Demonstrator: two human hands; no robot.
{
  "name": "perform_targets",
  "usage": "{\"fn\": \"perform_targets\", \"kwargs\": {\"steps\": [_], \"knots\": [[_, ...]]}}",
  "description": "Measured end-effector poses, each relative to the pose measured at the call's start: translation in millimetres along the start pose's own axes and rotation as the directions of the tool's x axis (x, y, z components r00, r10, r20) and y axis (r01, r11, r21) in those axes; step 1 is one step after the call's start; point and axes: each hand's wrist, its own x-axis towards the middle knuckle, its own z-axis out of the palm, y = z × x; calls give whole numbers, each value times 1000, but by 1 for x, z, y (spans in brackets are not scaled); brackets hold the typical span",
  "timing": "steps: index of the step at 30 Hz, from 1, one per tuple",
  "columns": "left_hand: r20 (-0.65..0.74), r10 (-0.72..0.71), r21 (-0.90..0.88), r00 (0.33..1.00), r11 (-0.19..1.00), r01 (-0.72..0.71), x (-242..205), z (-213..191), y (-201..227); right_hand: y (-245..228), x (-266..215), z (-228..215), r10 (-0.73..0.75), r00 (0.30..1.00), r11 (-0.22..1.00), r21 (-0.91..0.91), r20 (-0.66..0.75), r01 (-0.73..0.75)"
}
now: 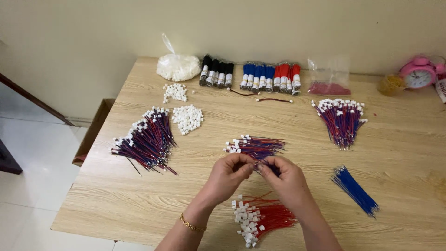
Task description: The person assembles wire harnesses by inserting red and blue wires into white plastic connectors. They pick up individual wires from piles on the table and slide them into the connector ends, then place the completed units into a growing stack.
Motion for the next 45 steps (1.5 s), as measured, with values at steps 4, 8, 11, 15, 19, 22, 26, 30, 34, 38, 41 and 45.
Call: {"fn": "perform_targets", "kwargs": {"steps": [4,8,11,15,19,22,26,30,34,38,41,45], "knots": [[-31,-64,-250,997,967,55,9,-5,-25,2,3,-1,-93,994,965,-251,-50,78],[-1,-61,-508,998,860,52,13,-9,-44,-3,0,-1,-223,974,938,-283,-47,201],[15,-107,-591,994,801,95,13,-9,-42,-16,-5,-2,-172,985,940,-302,-29,155],[-8,-116,-555,993,827,92,13,-6,-39,-22,-11,-4,-303,953,908,-311,-29,279],[1,-58,-513,998,857,50,10,-4,-39,-20,-11,-4,-452,891,840,-359,-46,407],[21,-83,-507,996,858,82,7,-3,-33,-17,-12,-2,-420,906,836,-411,-54,364],[60,-123,-623,991,771,134,7,-1,-37,-8,-10,1,-464,884,792,-473,-56,385],[89,-126,-646,988,748,153,6,2,-37,-8,-8,-1,-496,867,782,-456,-43,424],[90,-154,-645,984,743,176,4,2,-28,-15,-11,-3,-354,935,840,-447,-23,307],[91,-133,-610,987,776,160,3,1,-28,-11,-9,-2,-340,939,841,-461,-41,285],[79,-92,-559,993,820,120,4,2,-34,-5,-7,-1,-372,927,825,-474,-50,306],[84,-102,-542,991,830,131,2,2,-26,-15,-9,-3,-170,985,883,-450,-37,135]]}}
